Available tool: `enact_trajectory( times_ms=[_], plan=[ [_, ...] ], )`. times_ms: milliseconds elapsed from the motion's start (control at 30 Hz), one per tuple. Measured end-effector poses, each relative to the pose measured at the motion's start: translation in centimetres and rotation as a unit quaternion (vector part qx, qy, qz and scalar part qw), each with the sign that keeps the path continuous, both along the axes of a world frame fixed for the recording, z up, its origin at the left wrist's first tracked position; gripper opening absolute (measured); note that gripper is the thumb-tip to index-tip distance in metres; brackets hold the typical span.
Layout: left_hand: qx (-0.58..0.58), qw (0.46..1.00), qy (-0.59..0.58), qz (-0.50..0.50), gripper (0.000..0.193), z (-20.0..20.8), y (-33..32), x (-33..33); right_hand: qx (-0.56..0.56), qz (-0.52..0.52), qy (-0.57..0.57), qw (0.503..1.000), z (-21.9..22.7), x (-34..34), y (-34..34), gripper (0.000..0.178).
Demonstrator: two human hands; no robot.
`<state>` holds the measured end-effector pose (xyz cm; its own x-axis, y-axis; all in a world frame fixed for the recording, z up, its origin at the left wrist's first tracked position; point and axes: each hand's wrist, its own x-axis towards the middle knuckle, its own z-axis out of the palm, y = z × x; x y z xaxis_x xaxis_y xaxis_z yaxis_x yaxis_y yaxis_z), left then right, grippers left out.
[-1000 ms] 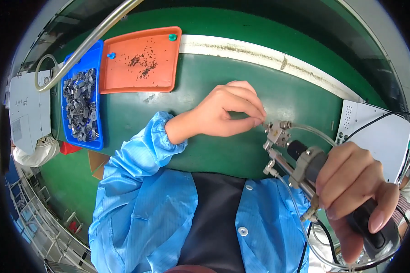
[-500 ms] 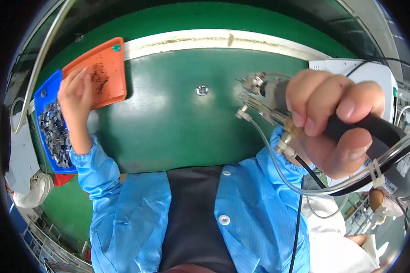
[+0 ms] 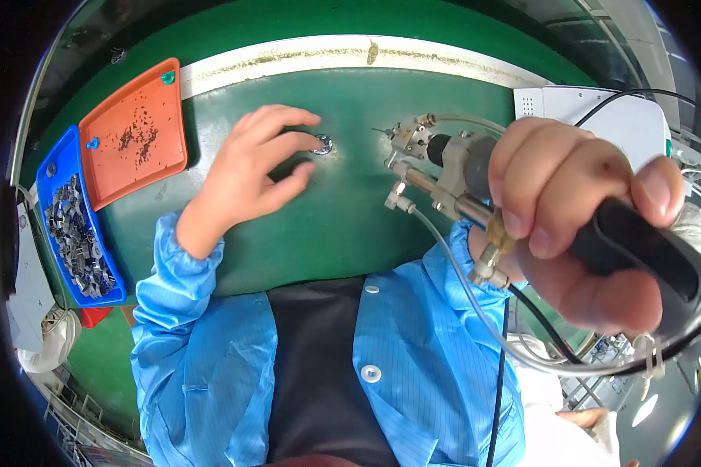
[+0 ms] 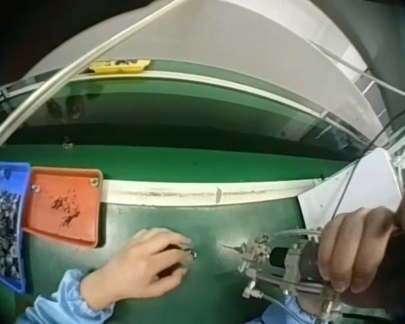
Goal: The person fastens screws into a plastic housing component using a pneumatic screwdriver.
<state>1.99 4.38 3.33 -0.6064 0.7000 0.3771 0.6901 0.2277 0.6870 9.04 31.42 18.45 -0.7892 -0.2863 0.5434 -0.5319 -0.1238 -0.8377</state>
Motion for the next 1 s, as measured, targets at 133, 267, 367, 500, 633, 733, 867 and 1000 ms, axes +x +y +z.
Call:
enact_trajectory(
  times_ms=[133,267,367,500,633,733,867,1000],
  plan=[
    [-0.003,0.998,-0.017,-0.053,0.026,-1.5,0.7,-0.4,-0.031,0.028,-0.015,0.999,-0.4,0.0,-0.4,0.058],
    [-0.003,0.998,-0.002,-0.062,0.024,-2.4,0.4,-0.4,-0.047,0.098,-0.008,0.994,-1.9,-1.3,-1.4,0.056],
    [0.015,0.998,-0.011,-0.067,0.022,-2.6,0.8,-0.6,-0.052,0.107,-0.012,0.993,-2.3,-1.6,-2.4,0.054],
    [0.031,0.997,-0.026,-0.067,0.020,-2.5,1.3,-0.7,-0.071,0.096,-0.030,0.992,-2.7,-1.8,-3.3,0.051],
    [0.024,0.998,-0.029,-0.058,0.020,-2.5,1.1,-0.6,-0.067,0.099,-0.032,0.992,-2.9,-2.1,-3.4,0.048],
    [0.025,0.998,-0.030,-0.058,0.020,-2.4,1.1,-0.6,0.005,0.128,-0.036,0.991,-1.9,-2.4,-3.1,0.048],
    [0.027,0.997,-0.028,-0.063,0.019,-2.6,1.2,-0.7,-0.065,0.118,-0.032,0.990,-3.0,-2.8,-4.0,0.049],
    [0.017,0.998,-0.029,-0.054,0.019,-2.6,0.5,-0.4,-0.068,0.158,-0.003,0.985,-3.5,-3.1,-4.2,0.049]
  ],
)
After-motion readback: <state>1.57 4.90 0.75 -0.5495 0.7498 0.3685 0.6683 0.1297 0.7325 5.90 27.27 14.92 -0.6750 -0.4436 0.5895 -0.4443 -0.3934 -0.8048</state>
